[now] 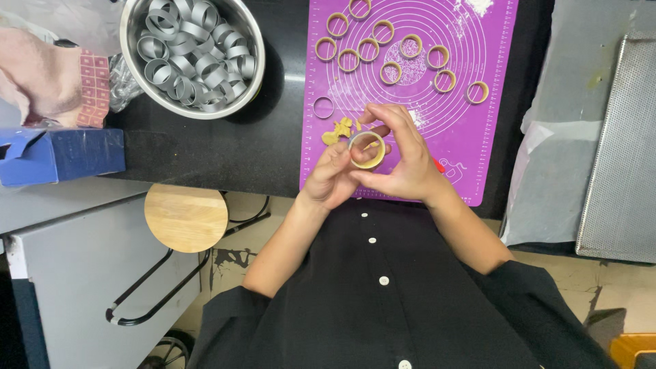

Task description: The person fills small metal ring molds with a yellow paste using a small red spatula. They press the paste into the rings, scrape off excess, and place the filled rings on a purple mat.

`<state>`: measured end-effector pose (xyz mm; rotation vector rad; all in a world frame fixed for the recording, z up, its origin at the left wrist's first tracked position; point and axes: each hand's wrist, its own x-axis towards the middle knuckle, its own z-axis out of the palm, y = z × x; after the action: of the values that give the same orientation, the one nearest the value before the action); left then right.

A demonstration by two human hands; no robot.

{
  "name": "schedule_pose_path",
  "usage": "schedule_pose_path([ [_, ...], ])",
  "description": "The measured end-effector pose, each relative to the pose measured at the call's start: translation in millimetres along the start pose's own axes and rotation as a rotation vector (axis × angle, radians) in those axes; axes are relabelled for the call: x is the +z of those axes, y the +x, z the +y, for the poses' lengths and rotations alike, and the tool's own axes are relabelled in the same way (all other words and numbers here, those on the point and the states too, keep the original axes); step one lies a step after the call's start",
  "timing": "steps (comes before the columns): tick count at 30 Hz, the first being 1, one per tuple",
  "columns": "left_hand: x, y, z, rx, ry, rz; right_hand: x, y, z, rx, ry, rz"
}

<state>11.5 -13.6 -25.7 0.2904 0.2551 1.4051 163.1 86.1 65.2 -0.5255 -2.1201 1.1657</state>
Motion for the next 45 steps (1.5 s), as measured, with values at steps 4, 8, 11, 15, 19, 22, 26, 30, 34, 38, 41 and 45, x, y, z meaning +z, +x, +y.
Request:
schedule_pose_path([
  [4,-13.7,-2.3,-5.5,0.012,-0.065,-0.006,2.6,-3.4,3.8,-0.026,-0.092,0.039],
  [8,-20.7,-3.1,-5.2,-0.022,0.038,0.078,8.3,-17.7,19.4,0.022,-0.117,0.014],
  [11,-30.5,-3.6,-6.6,-0.091,0.012,0.147,10.8,-38.7,49.0,0.114,-0.120,0.038],
  [15,-61.4,-8.1,-6.2,-0.194,0.593,0.528,-2.2,-61.2,124.0,0.442,-0.263,0.177],
  [19,-93.5,-16.6,6.9,-0.059,1.106,0.670,-37.7,-98.8,182.8,0.620,-0.597,0.246],
  [22,-103.5,-15.1,23.3,-0.070,1.441,0.785,-48.5,-116.3,202.5,0.600,-0.721,0.234],
  [26,-105.6,19.4,42.9,0.231,1.967,0.560,-26.0,-115.5,201.0,0.390,-0.806,0.260],
  [30,-93.2,37.0,49.0,-0.026,2.049,0.495,19.9,-90.5,187.5,0.446,-0.511,-0.112],
  [34,-76.0,26.5,33.5,-0.120,1.980,0.415,38.5,-65.2,170.0,0.338,-0.338,-0.198],
  [38,-76.5,24.3,24.3,-0.021,2.033,0.369,57.4,-46.0,170.2,0.316,-0.440,-0.233],
  [41,-80.1,21.6,25.5,-0.005,2.028,0.408,70.2,-43.6,178.3,0.301,-0.422,-0.255],
  [45,-82.6,15.4,39.5,0.070,2.038,0.480,77.6,-50.2,186.2,0.435,-0.280,-0.221],
])
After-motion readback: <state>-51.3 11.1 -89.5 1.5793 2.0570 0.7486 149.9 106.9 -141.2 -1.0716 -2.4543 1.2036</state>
